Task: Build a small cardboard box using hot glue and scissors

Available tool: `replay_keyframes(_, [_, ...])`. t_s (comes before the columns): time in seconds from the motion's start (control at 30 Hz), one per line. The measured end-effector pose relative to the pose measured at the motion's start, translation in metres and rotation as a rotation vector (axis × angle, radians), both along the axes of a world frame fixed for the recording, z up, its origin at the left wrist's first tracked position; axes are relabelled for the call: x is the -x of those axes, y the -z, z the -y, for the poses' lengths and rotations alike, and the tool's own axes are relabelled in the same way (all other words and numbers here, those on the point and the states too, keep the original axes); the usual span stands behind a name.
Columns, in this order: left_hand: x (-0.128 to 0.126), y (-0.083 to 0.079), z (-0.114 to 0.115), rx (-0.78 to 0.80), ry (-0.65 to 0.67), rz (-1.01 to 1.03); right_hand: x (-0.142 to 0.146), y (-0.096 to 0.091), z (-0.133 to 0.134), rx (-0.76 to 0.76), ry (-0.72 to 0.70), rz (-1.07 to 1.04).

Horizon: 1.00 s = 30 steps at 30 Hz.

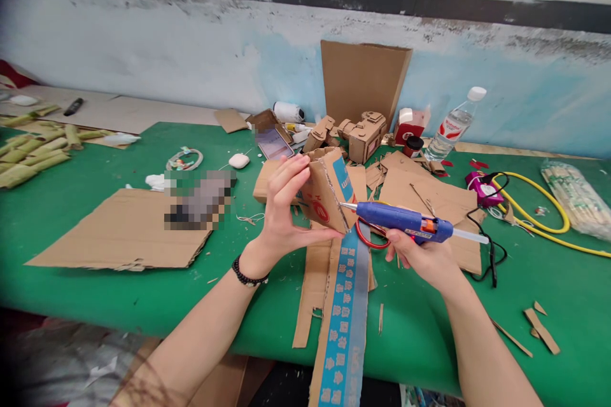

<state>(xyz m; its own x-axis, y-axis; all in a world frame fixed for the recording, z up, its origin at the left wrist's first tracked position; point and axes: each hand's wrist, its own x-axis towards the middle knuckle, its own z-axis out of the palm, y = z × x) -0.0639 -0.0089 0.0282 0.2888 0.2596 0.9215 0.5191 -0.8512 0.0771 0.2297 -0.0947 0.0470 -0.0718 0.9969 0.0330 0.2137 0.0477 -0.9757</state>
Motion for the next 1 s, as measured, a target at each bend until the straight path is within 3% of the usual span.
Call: replay_keyframes(1.0, [0.0073, -0.0008, -0.0049, 0.006, -0.055, 0.054, 0.0065, -0.0027, 0.0031, 0.045, 0.029, 0.077])
